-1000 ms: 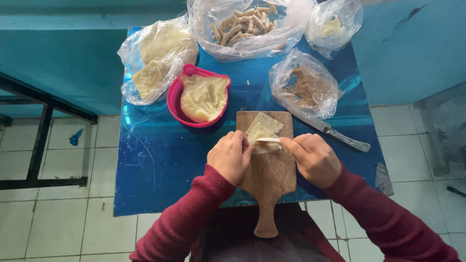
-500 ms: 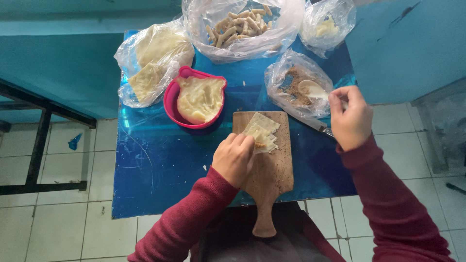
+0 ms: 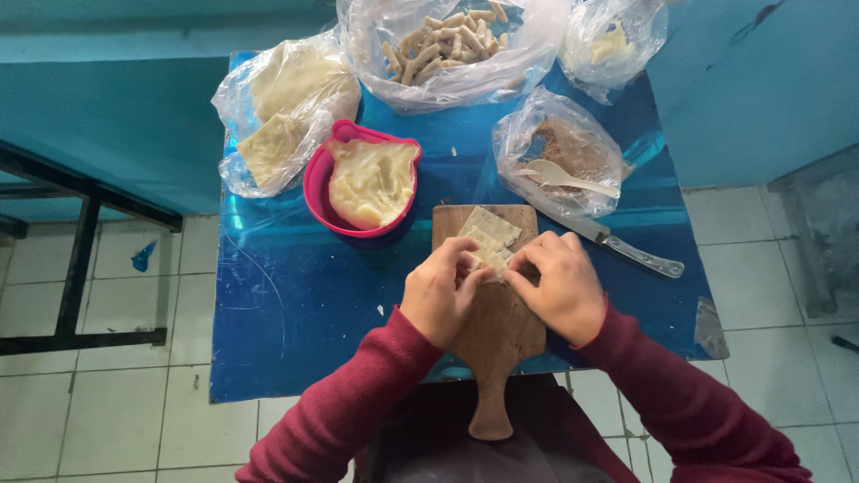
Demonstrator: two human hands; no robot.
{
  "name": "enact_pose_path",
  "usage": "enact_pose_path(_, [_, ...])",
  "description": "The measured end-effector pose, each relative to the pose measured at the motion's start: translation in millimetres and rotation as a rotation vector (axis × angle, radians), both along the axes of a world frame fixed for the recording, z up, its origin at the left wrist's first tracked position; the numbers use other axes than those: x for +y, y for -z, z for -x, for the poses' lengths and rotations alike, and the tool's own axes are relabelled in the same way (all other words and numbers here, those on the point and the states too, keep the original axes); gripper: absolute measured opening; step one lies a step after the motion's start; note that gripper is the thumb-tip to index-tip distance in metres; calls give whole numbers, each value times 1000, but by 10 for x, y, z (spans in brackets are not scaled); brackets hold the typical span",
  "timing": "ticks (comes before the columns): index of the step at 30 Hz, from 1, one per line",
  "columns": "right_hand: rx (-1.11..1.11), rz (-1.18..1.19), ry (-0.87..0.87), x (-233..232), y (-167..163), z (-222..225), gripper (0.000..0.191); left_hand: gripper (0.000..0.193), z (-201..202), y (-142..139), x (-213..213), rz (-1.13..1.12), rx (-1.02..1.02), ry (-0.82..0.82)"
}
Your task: The person sits at a table wrapping dumplings. They place a square wrapper on a wooden board, spoon filling from a pink bowl onto it, fold the wrapper over the filling and press the edges closed, then set the folded dumpling on the board with others.
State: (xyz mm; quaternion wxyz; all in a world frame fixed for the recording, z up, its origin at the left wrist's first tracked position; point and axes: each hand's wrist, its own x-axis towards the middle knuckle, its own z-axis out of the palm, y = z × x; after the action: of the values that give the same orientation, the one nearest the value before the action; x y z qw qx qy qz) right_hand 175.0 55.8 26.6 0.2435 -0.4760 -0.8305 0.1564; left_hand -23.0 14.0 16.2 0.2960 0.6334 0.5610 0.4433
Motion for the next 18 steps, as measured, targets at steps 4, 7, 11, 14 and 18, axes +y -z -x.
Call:
enact_pose_path(4, [73, 49, -18, 11, 15, 18, 12, 17, -29, 60, 16, -190, 160, -25])
enact_pose_path(7, [160, 233, 51, -1, -29, 24, 13, 18, -18, 100, 32, -197, 193, 24])
enact_pose_path(11, [263, 284, 67, -18, -86, 51, 14, 16, -19, 103, 34, -192, 264, 30])
enact_pose_path(14, [273, 274, 65, -35, -113, 62, 15, 17, -13, 83, 35, -191, 286, 49])
enact_pose_path(18, [337, 233, 0, -48, -127, 65, 15, 20, -35, 70, 54, -225, 291, 63])
